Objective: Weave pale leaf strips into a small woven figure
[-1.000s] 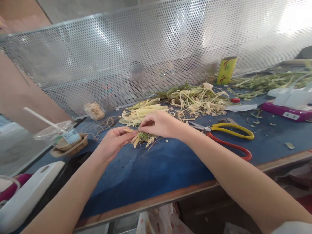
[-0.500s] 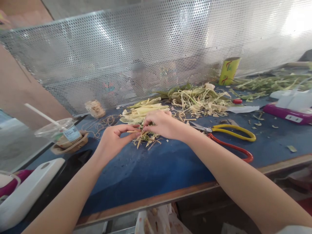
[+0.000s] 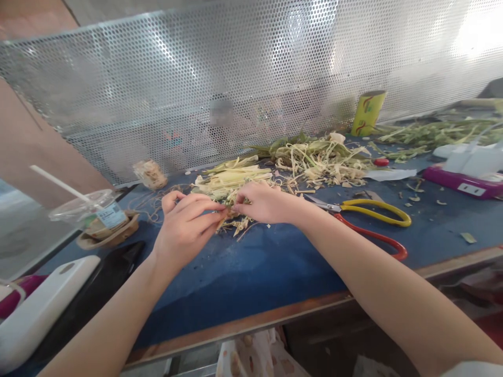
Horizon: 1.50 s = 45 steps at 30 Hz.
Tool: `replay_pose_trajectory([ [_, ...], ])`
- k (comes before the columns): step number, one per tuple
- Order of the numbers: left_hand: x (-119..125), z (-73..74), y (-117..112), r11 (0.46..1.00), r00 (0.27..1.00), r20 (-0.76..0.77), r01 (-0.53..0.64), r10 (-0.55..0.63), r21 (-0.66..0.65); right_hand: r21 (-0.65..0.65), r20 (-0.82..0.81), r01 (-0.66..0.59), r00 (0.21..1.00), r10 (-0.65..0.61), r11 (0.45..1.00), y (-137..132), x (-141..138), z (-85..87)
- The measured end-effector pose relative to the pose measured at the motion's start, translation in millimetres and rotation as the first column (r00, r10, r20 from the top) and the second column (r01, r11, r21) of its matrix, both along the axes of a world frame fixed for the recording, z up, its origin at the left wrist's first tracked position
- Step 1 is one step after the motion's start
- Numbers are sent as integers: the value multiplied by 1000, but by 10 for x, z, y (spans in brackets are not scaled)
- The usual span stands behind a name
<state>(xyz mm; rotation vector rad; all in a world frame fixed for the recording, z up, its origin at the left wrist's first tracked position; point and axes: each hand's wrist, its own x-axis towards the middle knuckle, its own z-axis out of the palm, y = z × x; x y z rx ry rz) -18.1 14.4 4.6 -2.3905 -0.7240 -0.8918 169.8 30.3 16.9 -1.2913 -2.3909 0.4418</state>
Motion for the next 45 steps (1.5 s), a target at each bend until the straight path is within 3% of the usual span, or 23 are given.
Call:
replay_pose_trajectory([
  [3,12,-26,5,999,999,-40,30,-30,14,-47,41,133,990,-132,990,-8,-44,-11],
  [7,25,-79,39,999,999,-9,48,-48,4,73,74,285,954,-290,956,-57,-106,-20],
  [10,24,-90,52,999,997,75,31,-28,-39,77,14,247,968,-249,966,-64,-123,-19],
  [16,11,-1,17,970,964,260,11,54,-242,40,-161,27,987,-21,999,1,-108,-11],
  [20,9,26,8,928,927,367,64,81,-367,94,-108,27,994,-17,995,-30,-122,0],
  [23,10,13,24,846,879,460,151,121,-512,137,-13,55,998,-54,989,-87,-144,25],
  [27,30,-2,35,673,827,538,306,161,-673,172,78,34,996,-48,984,-124,-152,20],
  [32,47,-3,36,496,802,568,424,183,-758,345,160,-93,986,39,934,-75,-85,-37],
  [35,13,8,66,437,788,586,467,188,-768,274,170,-209,971,166,939,-47,-27,-10],
  [39,-54,47,106,330,827,545,480,139,-813,200,182,-331,937,297,922,-50,22,61],
  [41,-75,67,112,328,843,529,475,97,-817,235,188,-378,922,339,896,-50,34,69],
  [45,-93,77,116,448,882,470,407,33,-796,358,171,-339,940,296,870,-27,28,14],
])
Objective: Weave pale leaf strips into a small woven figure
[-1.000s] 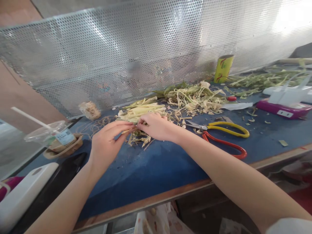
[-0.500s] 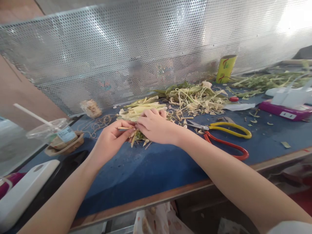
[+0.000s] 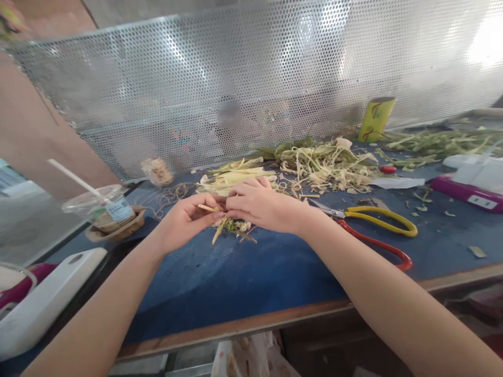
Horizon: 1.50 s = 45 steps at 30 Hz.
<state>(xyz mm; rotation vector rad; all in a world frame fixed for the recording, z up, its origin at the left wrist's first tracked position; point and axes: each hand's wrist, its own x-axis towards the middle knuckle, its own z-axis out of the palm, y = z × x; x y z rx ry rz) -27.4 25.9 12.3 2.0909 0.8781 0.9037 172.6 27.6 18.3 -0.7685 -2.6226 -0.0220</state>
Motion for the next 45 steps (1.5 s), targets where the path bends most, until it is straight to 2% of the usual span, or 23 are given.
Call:
replay_pose_trajectory([
  [3,-3,-19,13,997,1000,-19,-5,7,80,6,-53,54,997,-54,999,13,-26,-55],
  [7,3,-36,29,990,997,-54,-53,61,132,-63,-72,107,991,-111,992,41,-55,-103],
  [13,-15,-41,40,953,987,14,-161,163,255,-243,-184,-4,982,-42,970,142,-67,-173],
  [15,-14,-61,47,942,982,9,-185,190,280,-196,-144,26,988,-55,980,155,-65,-190],
  [18,2,-93,58,939,979,28,-202,203,280,-41,-79,95,992,-98,995,146,-65,-208],
  [21,16,-100,62,934,977,39,-213,211,288,44,-56,105,993,-102,994,137,-71,-221],
  [27,13,-69,56,936,971,-58,-209,234,283,-31,-98,124,987,-126,992,149,3,-152],
  [36,-16,-88,60,936,963,-65,-238,263,259,-64,-232,102,966,-114,993,170,61,-137],
  [41,-2,-66,44,937,969,-62,-212,238,277,-195,-335,-45,942,-23,980,174,36,-127],
  [43,5,-54,35,943,977,-39,-191,209,274,-309,-406,-102,913,-34,945,179,31,-123],
  [45,13,-43,25,956,988,-18,-142,152,256,-448,-440,-137,894,-84,883,187,33,-122],
])
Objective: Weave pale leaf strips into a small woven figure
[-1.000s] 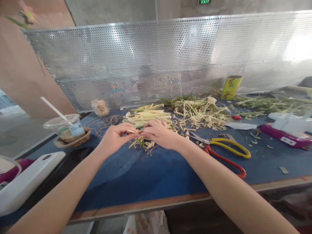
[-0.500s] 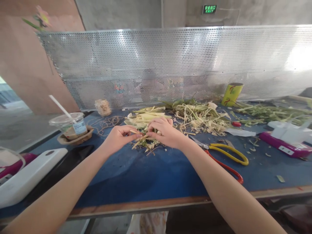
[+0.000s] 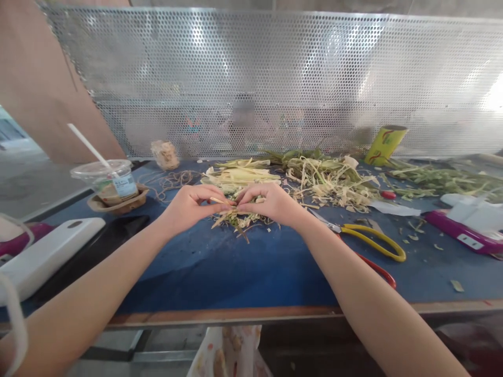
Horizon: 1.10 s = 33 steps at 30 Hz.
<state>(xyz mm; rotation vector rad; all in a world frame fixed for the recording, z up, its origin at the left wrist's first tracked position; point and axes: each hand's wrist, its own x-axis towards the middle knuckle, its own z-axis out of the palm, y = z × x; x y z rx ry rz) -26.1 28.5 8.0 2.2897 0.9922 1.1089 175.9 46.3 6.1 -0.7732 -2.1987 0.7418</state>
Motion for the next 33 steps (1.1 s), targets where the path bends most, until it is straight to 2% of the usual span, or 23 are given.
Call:
replay_pose_trajectory([
  [2,7,4,-8,997,998,17,68,-68,-21,-148,-11,-22,1000,21,989,5,9,1],
  [4,14,0,-15,994,994,24,104,-104,-37,-241,9,-26,1000,29,970,5,19,6],
  [7,23,-24,-13,996,997,19,78,-78,-42,-257,82,16,997,5,966,0,24,10],
  [10,33,-56,0,996,999,-31,-44,41,-80,-167,186,91,981,-60,982,-6,6,3],
  [13,47,-75,1,966,987,-54,-161,154,-204,-34,278,131,953,-116,991,-38,-39,-13],
  [16,62,-78,-23,930,971,-39,-237,236,-281,79,293,147,942,-164,986,-102,-98,-36],
  [19,72,-83,-45,909,951,-41,-306,307,-283,172,292,173,931,-217,970,-150,-139,-73],
  [21,77,-89,-45,899,944,4,-312,329,-308,222,307,170,922,-235,960,-154,-149,-94],
  [24,86,-84,-32,865,935,159,-216,317,-454,248,303,138,929,-212,959,-135,-149,-94],
  [28,104,-50,-27,779,878,310,-105,364,-618,157,280,119,947,-160,980,-124,-142,-54],
  [31,114,-34,-33,768,867,336,-80,368,-636,25,271,102,957,-105,994,-112,-134,-51],
  [33,115,-36,-32,761,867,336,-72,367,-645,-122,186,9,982,13,992,-92,-128,-70],
])
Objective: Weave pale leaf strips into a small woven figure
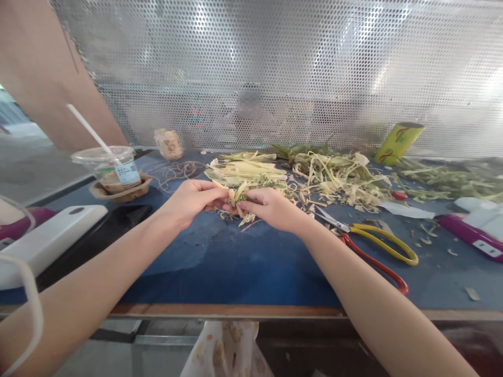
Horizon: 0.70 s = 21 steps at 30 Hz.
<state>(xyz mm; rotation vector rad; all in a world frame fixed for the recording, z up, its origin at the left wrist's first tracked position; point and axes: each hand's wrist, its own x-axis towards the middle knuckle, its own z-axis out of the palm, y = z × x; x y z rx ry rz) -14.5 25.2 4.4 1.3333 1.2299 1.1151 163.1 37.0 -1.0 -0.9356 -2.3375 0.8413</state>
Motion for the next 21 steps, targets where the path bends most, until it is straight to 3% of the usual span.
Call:
replay_pose_trajectory([
  [2,-2,-8,5,1000,1000,4,2,-2,-18,-191,-164,-130,981,99,973,26,4,-32],
  [5,-5,-15,4,1000,1000,6,26,-26,11,-411,-380,-278,918,114,868,56,8,-84],
  [10,3,1,-28,991,998,11,62,-64,121,-589,-524,-369,852,7,719,51,27,-119],
  [13,4,0,-38,985,997,16,75,-79,155,-637,-537,-384,843,-26,669,39,36,-108],
  [16,2,-8,-37,981,996,5,84,-86,175,-642,-520,-371,854,-25,671,32,39,-85],
  [21,17,-10,-42,972,997,-69,49,-34,231,-591,-448,-266,893,-36,761,4,32,-39],
])
